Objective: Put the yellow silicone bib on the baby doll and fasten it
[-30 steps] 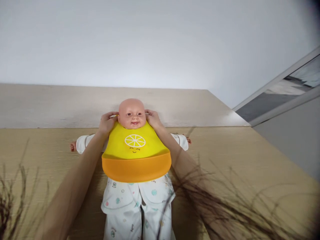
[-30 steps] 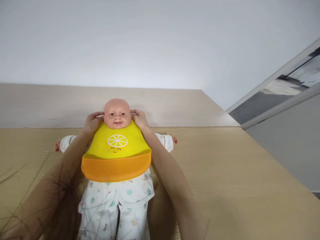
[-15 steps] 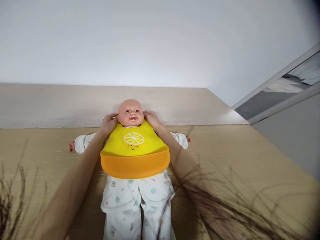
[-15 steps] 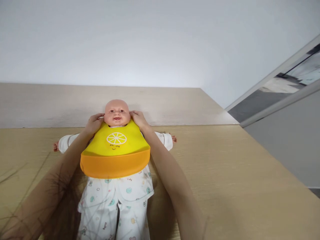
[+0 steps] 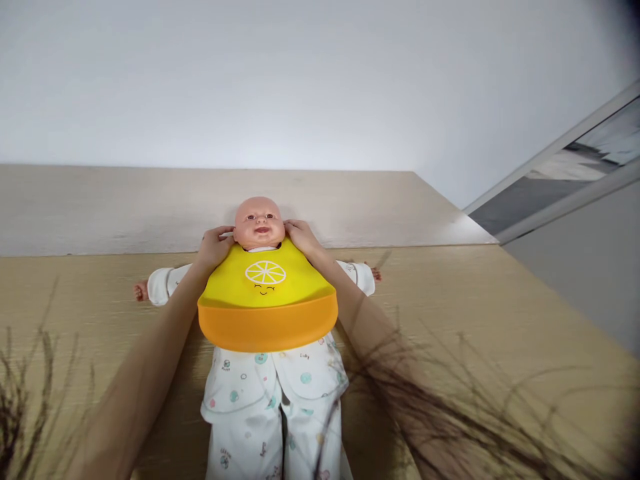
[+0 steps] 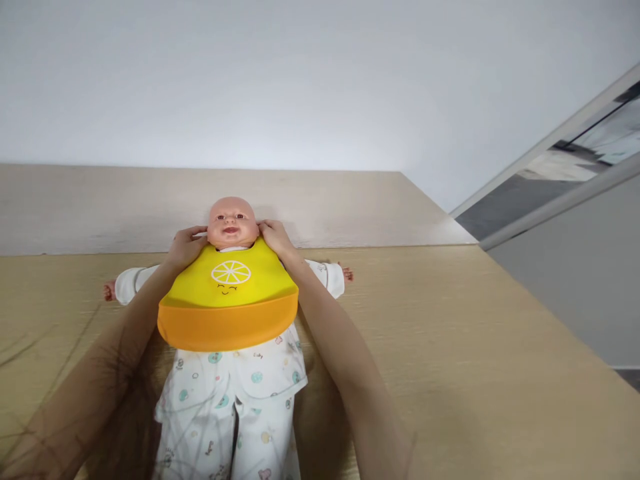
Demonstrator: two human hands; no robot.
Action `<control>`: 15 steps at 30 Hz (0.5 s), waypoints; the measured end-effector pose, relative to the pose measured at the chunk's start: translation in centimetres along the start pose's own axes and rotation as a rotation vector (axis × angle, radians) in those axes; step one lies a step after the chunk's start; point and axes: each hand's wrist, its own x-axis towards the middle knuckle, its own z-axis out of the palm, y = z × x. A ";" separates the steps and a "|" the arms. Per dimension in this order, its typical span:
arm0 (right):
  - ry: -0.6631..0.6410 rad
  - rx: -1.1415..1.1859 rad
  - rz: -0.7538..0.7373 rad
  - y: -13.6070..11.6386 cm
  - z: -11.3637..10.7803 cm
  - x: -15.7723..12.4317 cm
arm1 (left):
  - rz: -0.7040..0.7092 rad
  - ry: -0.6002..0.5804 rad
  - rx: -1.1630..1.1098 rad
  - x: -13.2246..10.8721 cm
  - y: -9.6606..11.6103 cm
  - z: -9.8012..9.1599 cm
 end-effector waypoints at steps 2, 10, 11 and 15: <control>-0.003 -0.008 -0.005 0.2 -0.1 0.1 | -0.002 0.018 0.051 -0.2 0.3 0.0; -0.015 0.056 0.000 1.6 -0.6 0.6 | -0.023 0.055 0.067 0.1 0.2 -0.2; -0.015 0.055 -0.005 1.6 -0.7 0.6 | -0.026 0.059 0.058 0.2 0.1 -0.2; -0.002 0.036 -0.006 1.3 -0.7 0.4 | -0.031 0.049 -0.034 0.2 -0.1 -0.3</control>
